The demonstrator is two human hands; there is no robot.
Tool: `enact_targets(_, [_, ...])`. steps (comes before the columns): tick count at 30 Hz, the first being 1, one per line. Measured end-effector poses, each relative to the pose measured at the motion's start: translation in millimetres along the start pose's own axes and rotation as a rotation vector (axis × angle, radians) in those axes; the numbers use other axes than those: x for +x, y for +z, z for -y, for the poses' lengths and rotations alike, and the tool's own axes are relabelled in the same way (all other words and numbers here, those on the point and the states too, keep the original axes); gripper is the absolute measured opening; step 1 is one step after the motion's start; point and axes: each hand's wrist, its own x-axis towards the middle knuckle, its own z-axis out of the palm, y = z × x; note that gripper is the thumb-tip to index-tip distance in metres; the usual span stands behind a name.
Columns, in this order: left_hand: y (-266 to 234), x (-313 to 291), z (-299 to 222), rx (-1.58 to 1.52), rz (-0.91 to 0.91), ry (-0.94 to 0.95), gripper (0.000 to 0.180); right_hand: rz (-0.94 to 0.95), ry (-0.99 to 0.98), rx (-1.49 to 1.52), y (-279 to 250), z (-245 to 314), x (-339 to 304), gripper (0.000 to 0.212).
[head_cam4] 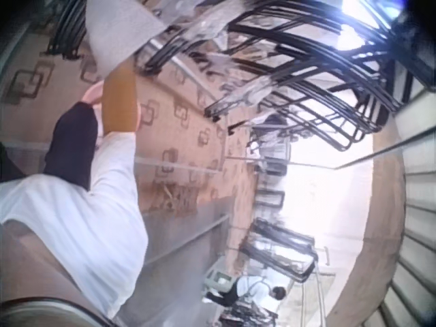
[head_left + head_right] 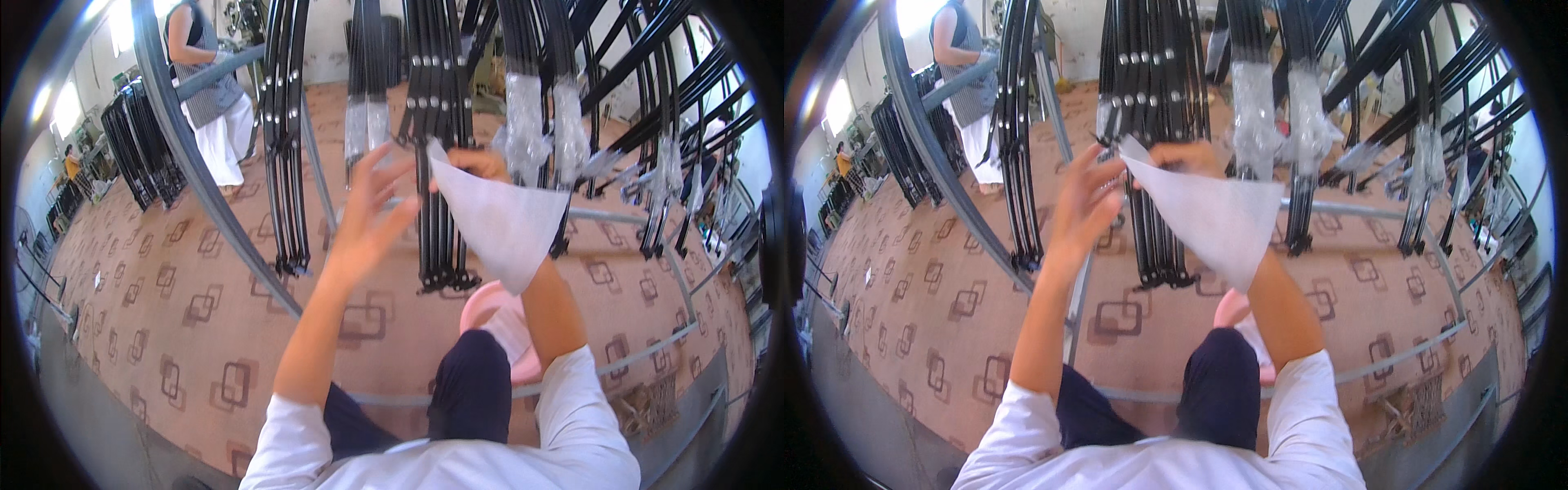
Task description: The person takes pre-cut pieces of plastic film from a bowl and wraps them around the joints of black metal rods. They then use a roll of plastic film to wrap larger sections of the rods while they hang on a metal rack.
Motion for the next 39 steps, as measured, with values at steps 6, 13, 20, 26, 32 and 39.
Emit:
enact_targets(6, [5.8,33.5,24.5,-0.718,0.380,-0.312,0.043,0.055,-0.373,-0.665,-19.6,23.6,-11.1,0.009])
enact_targets(13, [28.2,40.6,3.5,-0.624,0.378,-0.386,0.029,0.229,-0.170,-0.970,-43.3,50.5,-10.4,0.012])
enact_targets(20, [28.4,44.5,25.2,-0.614,0.242,-0.531,0.028,-0.116,-0.223,-1.075,-16.0,22.5,-11.3,0.014])
enact_targets(26, [35.8,24.0,12.6,-0.552,0.145,-0.150,0.030,-0.421,-0.417,-1.082,-2.7,-0.5,-11.9,0.017])
enact_targets(32, [24.2,25.0,23.2,-0.518,0.093,-0.296,0.029,-0.460,-0.356,-0.755,-6.9,-8.6,-22.2,0.015])
enact_targets(39, [22.1,28.7,28.1,-0.411,0.002,-0.266,0.033,-0.184,0.192,-0.033,-35.6,-26.9,-7.1,0.015])
